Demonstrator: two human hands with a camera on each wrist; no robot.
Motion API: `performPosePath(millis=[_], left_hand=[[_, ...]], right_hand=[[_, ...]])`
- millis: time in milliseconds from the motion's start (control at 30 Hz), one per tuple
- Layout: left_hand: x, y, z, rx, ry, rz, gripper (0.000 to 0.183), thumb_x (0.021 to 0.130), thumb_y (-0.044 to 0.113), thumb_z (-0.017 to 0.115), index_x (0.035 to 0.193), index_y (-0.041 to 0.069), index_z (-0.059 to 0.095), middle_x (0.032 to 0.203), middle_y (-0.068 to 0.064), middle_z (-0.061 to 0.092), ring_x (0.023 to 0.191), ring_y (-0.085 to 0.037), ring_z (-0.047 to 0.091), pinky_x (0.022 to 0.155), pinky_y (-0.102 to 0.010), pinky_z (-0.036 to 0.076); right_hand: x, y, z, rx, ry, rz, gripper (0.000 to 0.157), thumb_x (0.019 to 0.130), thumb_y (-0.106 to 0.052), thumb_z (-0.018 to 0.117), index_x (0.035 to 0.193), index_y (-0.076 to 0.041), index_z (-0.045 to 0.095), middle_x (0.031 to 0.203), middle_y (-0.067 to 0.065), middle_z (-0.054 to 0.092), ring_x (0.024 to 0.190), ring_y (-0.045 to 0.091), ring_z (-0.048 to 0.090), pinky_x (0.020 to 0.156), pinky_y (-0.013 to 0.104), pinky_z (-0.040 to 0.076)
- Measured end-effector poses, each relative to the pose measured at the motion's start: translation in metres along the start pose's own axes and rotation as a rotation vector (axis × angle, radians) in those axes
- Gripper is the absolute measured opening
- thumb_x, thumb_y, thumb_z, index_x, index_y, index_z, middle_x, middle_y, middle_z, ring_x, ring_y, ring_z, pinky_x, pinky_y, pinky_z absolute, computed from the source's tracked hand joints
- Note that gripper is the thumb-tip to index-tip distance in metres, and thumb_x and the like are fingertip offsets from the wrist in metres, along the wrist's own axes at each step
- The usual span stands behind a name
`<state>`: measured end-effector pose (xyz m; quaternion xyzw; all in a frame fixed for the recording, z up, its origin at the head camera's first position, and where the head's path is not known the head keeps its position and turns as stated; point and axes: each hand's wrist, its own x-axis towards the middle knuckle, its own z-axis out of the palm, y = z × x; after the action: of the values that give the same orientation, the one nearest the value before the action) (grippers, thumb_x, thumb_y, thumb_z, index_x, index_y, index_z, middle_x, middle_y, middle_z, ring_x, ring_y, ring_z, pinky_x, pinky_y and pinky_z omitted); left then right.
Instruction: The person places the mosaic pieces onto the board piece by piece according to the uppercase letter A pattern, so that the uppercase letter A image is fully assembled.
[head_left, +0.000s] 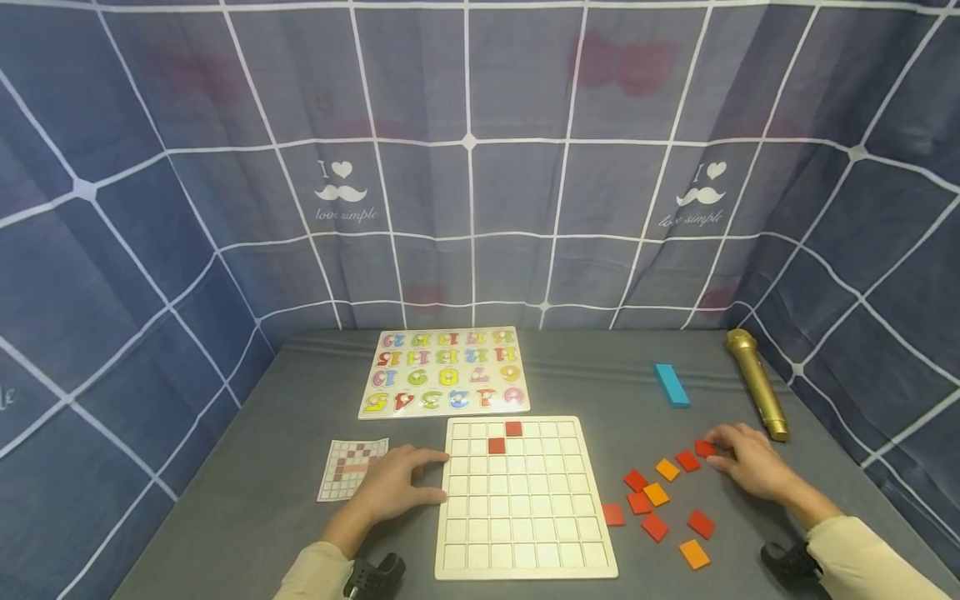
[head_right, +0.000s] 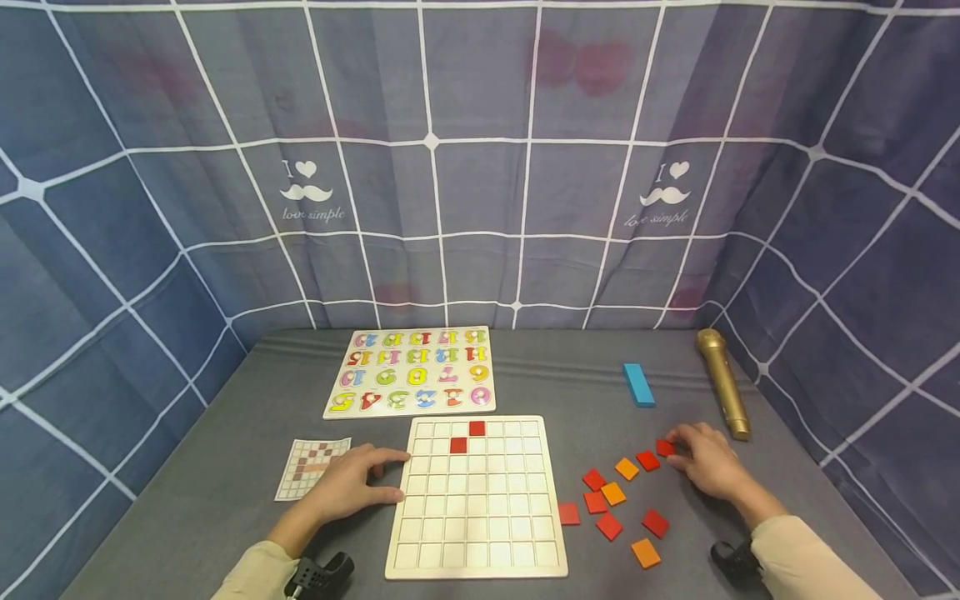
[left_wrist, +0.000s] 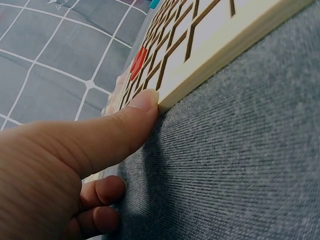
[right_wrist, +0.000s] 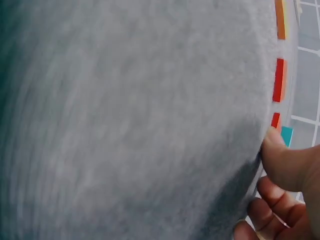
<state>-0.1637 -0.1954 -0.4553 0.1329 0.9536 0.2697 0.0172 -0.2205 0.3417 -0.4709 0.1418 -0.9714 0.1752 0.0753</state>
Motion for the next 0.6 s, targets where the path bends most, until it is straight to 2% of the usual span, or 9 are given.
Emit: performPosePath(millis=[167,300,467,600], left_hand=[[0.000,0.000,0.000,0.003,0.001,0.000,0.054,0.073,0.045,0.082,0.121,0.025,0.069,0.081,0.007,0.052,0.074,-0.005,0.041,0.065,-0.023,0.032],[0.000,0.000,0.000,0.004,-0.001,-0.002,0.054,0.073,0.045,0.082,0.122,0.025,0.069,0.081,0.008,0.052,0.074,-0.004,0.041,0.065,-0.023,0.032],[0.000,0.000,0.001,0.006,-0.003,-0.002,0.054,0.074,0.045,0.082,0.122,0.025,0.069,0.081,0.008,0.052,0.074,-0.004,0.041,0.064,-0.023,0.032],[0.001,-0.001,0.001,0.008,-0.002,-0.001,0.054,0.073,0.045,0.082,0.122,0.025,0.069,0.081,0.008,0.052,0.074,-0.005,0.041,0.065,-0.023,0.033]], right_hand=[[0.004,-0.001,0.002,0.000,-0.006,0.035,0.019,0.085,-0.008,0.073,0.099,0.002,0.065,0.092,0.012,0.062,0.086,0.029,0.056,0.075,0.046,0.043],[0.008,-0.009,0.001,0.026,-0.008,0.036,0.025,0.087,-0.014,0.073,0.100,0.005,0.064,0.091,0.013,0.061,0.085,0.026,0.056,0.072,0.043,0.045],[0.020,-0.034,0.002,0.060,-0.008,-0.038,0.034,0.085,-0.026,0.076,0.101,0.002,0.066,0.096,0.011,0.064,0.090,0.027,0.059,0.076,0.046,0.049],[0.031,-0.062,0.009,0.082,0.001,-0.097,0.029,0.081,-0.028,0.079,0.096,-0.005,0.068,0.094,0.005,0.066,0.087,0.021,0.060,0.075,0.041,0.049]])
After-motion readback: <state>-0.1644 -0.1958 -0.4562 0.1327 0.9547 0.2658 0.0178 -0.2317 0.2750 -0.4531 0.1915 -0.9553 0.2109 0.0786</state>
